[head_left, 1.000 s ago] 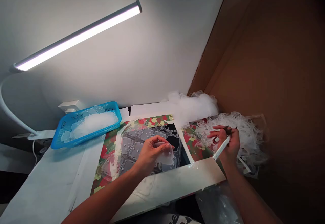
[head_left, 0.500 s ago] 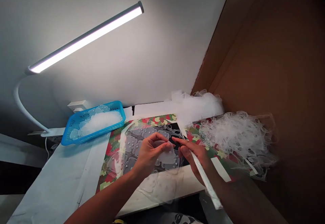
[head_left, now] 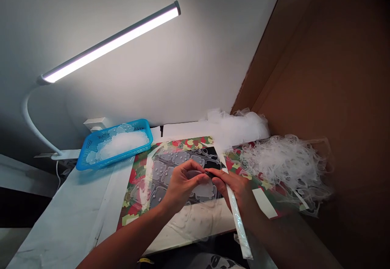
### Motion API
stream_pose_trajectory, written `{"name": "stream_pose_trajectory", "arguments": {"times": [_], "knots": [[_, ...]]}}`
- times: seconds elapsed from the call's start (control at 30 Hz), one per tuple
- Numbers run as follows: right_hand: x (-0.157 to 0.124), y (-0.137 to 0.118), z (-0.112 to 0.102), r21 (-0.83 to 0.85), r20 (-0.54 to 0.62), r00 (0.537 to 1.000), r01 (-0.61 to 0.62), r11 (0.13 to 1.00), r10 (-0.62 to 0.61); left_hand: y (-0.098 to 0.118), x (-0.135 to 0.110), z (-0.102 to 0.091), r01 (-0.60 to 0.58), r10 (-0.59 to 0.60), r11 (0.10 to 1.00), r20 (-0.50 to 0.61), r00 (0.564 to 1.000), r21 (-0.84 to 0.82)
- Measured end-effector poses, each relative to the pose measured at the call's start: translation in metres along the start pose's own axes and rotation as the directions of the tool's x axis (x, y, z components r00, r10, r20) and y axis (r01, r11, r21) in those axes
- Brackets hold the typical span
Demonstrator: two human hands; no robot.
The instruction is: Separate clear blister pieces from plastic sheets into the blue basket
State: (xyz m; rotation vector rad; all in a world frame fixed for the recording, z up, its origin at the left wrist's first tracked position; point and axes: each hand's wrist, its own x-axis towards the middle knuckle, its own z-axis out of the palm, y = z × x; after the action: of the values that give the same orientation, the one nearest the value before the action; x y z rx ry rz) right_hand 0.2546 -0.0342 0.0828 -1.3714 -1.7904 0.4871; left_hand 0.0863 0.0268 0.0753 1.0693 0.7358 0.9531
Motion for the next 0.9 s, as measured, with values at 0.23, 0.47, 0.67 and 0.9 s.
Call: {"name": "stream_pose_trajectory", "arguments": {"times": [0.23,0.47,0.67,0.9], "knots": [[-0.0006,0.0000,0.0018,-0.040,-0.008,1.000,0.012,0.999,-0.012,-0.0011,-0.0018,-0.0031,-0.011,0.010,1.000,0.015,1.000,0.015],[-0.0010,-0.0017,0.0003,-0.068,-0.014,0.999,0.045,0.997,-0.046,0.0037,-0.0031,-0.0040,-0.008,0.008,1.000,0.033,0.999,0.015],[-0.0018,-0.0052,-0.0014,-0.052,-0.030,0.998,0.056,0.997,-0.058,0.0071,-0.0058,-0.0038,-0.021,0.019,0.999,0.040,0.999,0.044],[-0.0044,-0.0057,0.0001,-0.043,-0.030,0.999,0.042,0.998,-0.043,0.0062,-0.0072,-0.0038,-0.060,0.058,0.998,0.049,0.997,0.035]]}}
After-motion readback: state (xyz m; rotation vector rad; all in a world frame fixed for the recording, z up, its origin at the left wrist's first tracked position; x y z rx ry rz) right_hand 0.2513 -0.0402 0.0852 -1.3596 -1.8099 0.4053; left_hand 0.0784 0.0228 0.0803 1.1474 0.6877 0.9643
